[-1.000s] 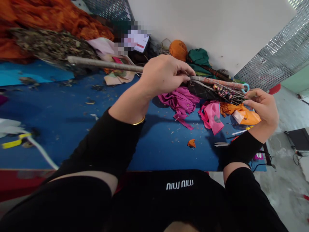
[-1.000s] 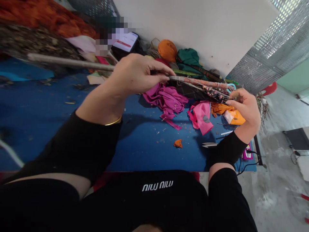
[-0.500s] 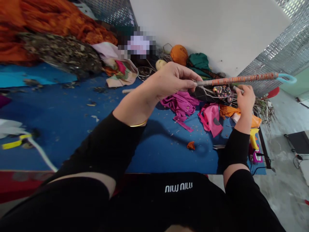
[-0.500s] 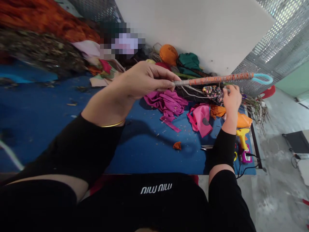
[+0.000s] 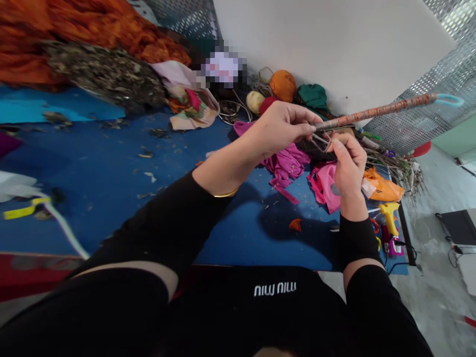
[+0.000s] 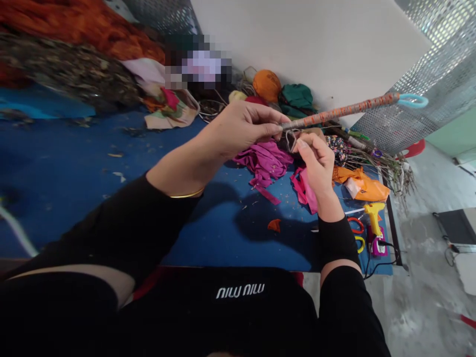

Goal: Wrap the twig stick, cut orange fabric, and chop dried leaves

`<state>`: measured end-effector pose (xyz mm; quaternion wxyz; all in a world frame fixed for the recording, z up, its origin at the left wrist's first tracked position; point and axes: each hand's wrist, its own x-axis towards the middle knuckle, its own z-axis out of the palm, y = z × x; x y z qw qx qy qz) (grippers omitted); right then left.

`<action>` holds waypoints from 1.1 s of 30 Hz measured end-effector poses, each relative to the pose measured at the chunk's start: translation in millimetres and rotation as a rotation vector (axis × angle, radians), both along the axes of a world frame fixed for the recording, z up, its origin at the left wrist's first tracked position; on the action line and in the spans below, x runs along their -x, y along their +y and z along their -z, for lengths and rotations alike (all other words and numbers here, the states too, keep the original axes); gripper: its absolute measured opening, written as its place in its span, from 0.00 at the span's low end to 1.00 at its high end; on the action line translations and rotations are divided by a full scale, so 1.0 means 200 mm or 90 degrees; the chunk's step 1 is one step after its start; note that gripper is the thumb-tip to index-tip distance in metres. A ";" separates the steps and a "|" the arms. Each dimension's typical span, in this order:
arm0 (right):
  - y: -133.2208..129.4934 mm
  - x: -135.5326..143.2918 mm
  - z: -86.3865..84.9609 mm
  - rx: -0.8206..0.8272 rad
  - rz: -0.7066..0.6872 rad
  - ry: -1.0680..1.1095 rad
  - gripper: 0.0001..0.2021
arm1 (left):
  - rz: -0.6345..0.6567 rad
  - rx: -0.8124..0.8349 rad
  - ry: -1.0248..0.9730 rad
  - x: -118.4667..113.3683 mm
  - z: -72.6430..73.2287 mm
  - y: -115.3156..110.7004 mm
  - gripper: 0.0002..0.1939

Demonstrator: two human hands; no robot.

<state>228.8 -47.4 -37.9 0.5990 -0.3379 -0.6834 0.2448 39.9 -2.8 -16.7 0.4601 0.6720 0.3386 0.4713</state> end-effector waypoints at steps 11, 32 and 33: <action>0.19 -0.31 -0.01 -0.079 0.493 -0.128 0.19 | -0.044 0.030 -0.019 -0.01 -0.03 -0.03 0.11; 0.04 0.04 0.07 -0.085 0.037 0.024 0.31 | -0.031 -0.085 0.053 -0.09 0.05 -0.04 0.14; 0.05 0.03 0.08 -0.073 0.032 0.033 0.30 | -0.044 -0.097 0.076 -0.10 0.06 -0.04 0.14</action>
